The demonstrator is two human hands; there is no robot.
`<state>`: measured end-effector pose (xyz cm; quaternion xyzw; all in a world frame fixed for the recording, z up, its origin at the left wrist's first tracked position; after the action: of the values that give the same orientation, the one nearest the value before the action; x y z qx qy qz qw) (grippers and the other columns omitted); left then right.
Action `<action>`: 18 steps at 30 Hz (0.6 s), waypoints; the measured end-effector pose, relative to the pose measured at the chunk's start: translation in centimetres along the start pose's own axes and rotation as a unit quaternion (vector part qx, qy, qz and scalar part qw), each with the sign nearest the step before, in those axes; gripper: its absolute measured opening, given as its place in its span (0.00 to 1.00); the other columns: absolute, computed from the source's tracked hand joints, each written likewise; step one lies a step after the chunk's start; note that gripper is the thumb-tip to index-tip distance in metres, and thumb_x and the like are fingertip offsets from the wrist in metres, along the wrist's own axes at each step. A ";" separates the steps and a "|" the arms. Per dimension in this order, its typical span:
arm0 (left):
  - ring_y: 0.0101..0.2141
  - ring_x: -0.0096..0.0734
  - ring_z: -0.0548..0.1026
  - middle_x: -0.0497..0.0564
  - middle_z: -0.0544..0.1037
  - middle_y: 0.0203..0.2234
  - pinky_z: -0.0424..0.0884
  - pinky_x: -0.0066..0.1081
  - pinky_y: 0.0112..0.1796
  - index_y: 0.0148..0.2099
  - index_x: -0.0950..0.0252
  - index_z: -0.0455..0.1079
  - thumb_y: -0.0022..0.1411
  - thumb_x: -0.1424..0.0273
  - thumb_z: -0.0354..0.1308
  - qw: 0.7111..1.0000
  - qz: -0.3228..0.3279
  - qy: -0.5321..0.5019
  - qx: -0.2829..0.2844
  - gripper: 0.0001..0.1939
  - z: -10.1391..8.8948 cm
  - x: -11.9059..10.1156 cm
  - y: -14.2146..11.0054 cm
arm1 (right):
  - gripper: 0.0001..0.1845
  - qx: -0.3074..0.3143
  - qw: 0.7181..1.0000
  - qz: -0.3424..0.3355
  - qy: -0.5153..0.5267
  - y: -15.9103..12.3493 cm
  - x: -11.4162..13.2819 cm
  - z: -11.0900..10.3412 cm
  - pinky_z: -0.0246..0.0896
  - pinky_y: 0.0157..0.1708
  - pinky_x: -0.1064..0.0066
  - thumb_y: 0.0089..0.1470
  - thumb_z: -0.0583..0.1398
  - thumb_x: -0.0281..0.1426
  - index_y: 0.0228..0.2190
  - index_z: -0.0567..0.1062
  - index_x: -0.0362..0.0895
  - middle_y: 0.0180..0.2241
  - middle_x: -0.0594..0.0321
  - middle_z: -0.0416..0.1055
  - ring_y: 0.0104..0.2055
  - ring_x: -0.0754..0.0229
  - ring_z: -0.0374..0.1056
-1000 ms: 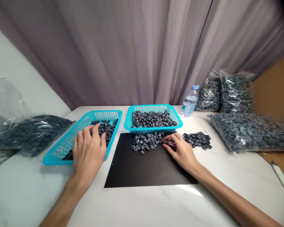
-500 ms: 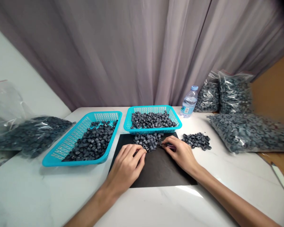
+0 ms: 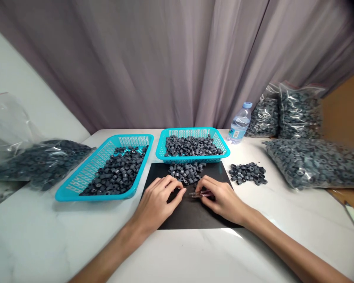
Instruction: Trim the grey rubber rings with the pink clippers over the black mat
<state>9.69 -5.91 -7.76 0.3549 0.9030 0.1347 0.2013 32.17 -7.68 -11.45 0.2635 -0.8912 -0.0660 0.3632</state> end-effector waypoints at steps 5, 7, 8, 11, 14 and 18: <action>0.36 0.33 0.75 0.47 0.79 0.37 0.66 0.37 0.43 0.39 0.61 0.71 0.71 0.68 0.56 1.000 0.012 -0.003 0.011 0.06 0.4 0.0 -0.2 | 0.12 -0.041 0.998 0.039 0.031 0.0 -0.4 0.0 0.62 0.36 0.70 0.54 0.56 0.22 0.40 0.69 0.48 0.37 0.64 0.72 0.35 0.60 0.69; 0.35 0.33 0.75 0.47 0.79 0.36 0.66 0.37 0.42 0.39 0.61 0.71 0.70 0.68 0.56 1.000 0.015 -0.001 0.015 0.06 0.6 0.0 -0.3 | 0.14 -0.057 0.996 0.058 0.029 0.0 -0.7 0.2 0.62 0.36 0.70 0.54 0.57 0.23 0.42 0.70 0.48 0.37 0.64 0.73 0.36 0.59 0.70; 0.35 0.33 0.74 0.47 0.79 0.36 0.66 0.37 0.42 0.39 0.62 0.71 0.71 0.68 0.56 1.000 0.015 -0.001 0.018 0.06 0.6 0.0 -0.3 | 0.14 -0.061 0.996 0.066 0.024 0.0 -0.8 0.2 0.63 0.37 0.69 0.54 0.57 0.23 0.43 0.70 0.48 0.37 0.64 0.73 0.36 0.59 0.70; 0.34 0.33 0.74 0.47 0.79 0.36 0.66 0.36 0.41 0.38 0.62 0.72 0.71 0.69 0.56 1.000 0.013 -0.001 0.024 0.06 0.6 0.0 -0.4 | 0.14 -0.078 0.992 0.095 -0.002 0.1 -1.1 0.4 0.62 0.37 0.69 0.54 0.57 0.25 0.43 0.70 0.47 0.37 0.63 0.74 0.37 0.58 0.71; 0.34 0.33 0.75 0.47 0.79 0.36 0.66 0.36 0.41 0.38 0.62 0.72 0.70 0.70 0.56 1.000 0.011 -0.002 0.019 0.06 0.2 -0.1 -0.2 | 0.12 -0.102 0.985 0.138 -0.027 0.1 -1.3 0.4 0.62 0.36 0.68 0.54 0.58 0.27 0.42 0.71 0.47 0.37 0.63 0.74 0.37 0.57 0.72; 0.34 0.33 0.75 0.46 0.79 0.36 0.67 0.35 0.41 0.38 0.61 0.73 0.70 0.70 0.56 1.000 0.007 -0.009 0.008 0.06 -0.1 0.0 -0.1 | 0.09 -0.129 0.973 0.182 -0.061 0.1 -2.0 0.2 0.60 0.34 0.67 0.55 0.58 0.29 0.40 0.72 0.47 0.35 0.63 0.75 0.35 0.55 0.72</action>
<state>9.56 -5.98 -7.74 0.3642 0.8996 0.1250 0.2059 33.25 -6.57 -12.78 0.0430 -0.9285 -0.1294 0.3453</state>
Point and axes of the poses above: each hand's wrist, its own y-axis towards the middle knuckle, its own z-axis out of the palm, x = y × z, the point moved 1 cm from there along y, towards the middle knuckle
